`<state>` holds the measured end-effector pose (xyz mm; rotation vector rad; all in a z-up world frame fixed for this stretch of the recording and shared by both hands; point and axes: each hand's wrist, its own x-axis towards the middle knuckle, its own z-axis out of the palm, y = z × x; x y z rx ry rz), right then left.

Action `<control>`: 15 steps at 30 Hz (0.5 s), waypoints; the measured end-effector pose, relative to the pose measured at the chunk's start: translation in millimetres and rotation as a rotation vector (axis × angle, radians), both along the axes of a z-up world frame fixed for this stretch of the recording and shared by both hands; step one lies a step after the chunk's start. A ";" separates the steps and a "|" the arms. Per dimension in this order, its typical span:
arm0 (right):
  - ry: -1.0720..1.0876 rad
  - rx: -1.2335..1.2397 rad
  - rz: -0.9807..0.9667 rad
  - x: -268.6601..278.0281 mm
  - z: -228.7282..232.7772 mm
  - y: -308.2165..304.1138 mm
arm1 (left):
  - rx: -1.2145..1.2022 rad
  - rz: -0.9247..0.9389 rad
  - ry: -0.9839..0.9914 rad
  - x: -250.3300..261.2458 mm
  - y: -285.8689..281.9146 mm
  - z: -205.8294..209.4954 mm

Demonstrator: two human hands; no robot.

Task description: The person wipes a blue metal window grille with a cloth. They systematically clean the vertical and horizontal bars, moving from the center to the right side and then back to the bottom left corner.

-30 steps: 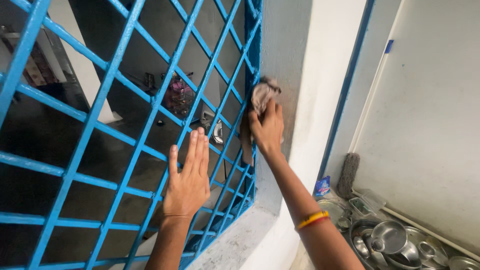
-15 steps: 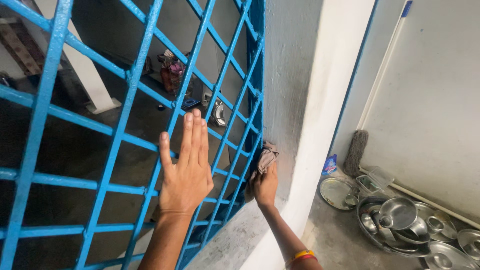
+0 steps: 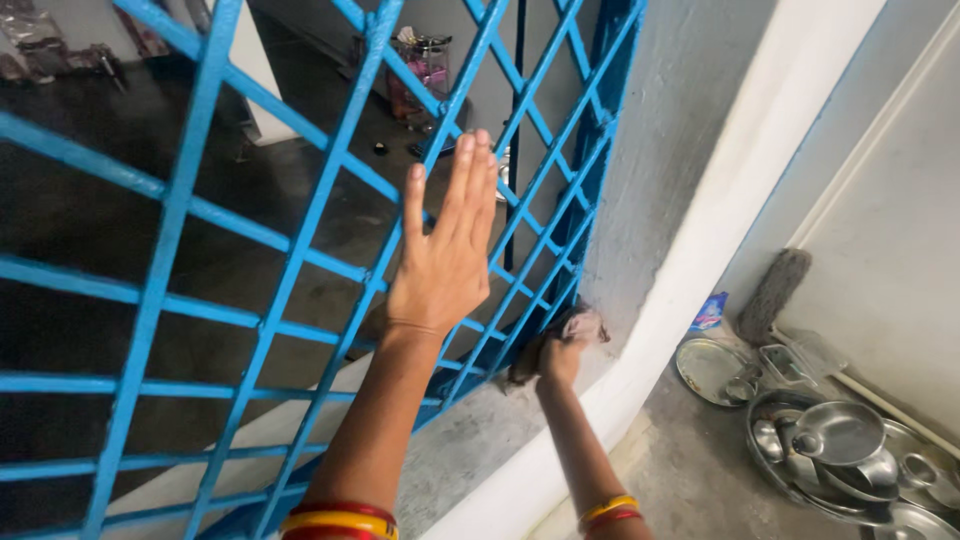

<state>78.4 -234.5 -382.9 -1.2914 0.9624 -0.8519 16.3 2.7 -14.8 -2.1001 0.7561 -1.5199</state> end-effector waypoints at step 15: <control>-0.527 0.682 0.489 -24.3 20.1 142.4 | 0.528 0.050 0.119 -46.0 192.6 -66.5</control>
